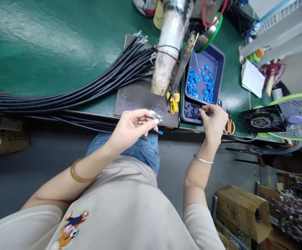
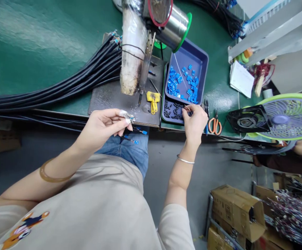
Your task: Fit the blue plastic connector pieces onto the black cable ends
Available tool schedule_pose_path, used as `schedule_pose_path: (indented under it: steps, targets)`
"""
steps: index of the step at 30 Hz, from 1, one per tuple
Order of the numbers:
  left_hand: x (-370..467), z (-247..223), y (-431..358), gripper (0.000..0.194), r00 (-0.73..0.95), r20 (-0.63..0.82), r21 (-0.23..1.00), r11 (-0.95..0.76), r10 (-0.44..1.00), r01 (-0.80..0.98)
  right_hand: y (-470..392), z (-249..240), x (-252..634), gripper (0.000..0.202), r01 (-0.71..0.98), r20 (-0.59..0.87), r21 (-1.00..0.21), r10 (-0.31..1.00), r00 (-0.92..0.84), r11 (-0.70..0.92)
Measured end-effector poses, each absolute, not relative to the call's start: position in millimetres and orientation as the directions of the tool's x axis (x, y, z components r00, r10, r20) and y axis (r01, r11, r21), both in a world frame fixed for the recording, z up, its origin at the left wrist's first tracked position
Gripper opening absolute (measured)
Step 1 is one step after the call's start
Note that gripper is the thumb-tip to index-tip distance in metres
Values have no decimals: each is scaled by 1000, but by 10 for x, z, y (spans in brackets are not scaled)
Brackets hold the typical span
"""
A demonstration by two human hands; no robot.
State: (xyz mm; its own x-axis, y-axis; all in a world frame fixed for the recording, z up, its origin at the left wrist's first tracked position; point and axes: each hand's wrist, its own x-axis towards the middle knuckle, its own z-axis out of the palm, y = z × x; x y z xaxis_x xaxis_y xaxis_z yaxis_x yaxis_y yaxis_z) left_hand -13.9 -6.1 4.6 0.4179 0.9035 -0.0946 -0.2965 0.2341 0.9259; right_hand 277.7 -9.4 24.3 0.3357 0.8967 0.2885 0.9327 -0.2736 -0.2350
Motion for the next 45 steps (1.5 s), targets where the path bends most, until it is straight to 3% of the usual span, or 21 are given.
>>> schedule_pose_path:
  steps: [3,6,10,13,17,22,28,45]
  targets:
    - [-122,62,-37,14,418,-104,922,245,902,-299,-77,226,2783,10,926,271,-257,899,345,-277]
    - [-120,104,-19,16,464,-106,924,259,879,-281,-133,253,2675,8,898,356,-334,844,401,-286]
    - [-125,150,-8,18,496,-107,941,248,862,-229,-333,344,2262,13,731,426,-672,748,509,-115]
    - [-123,173,-4,17,503,-110,952,237,857,-196,-484,380,1880,6,588,376,-807,811,447,50]
    - [-107,204,-2,14,519,-89,962,208,850,-177,-532,313,1570,6,393,242,-914,912,330,101]
    - [-99,228,-7,15,540,-81,971,188,838,-146,-468,214,1532,5,306,167,-948,955,246,87]
    - [-114,204,3,15,544,-75,980,162,836,-114,-476,229,1560,6,316,120,-947,969,215,47]
    - [-102,162,-10,14,542,-67,990,123,837,-69,-486,216,1517,5,351,125,-935,969,215,43]
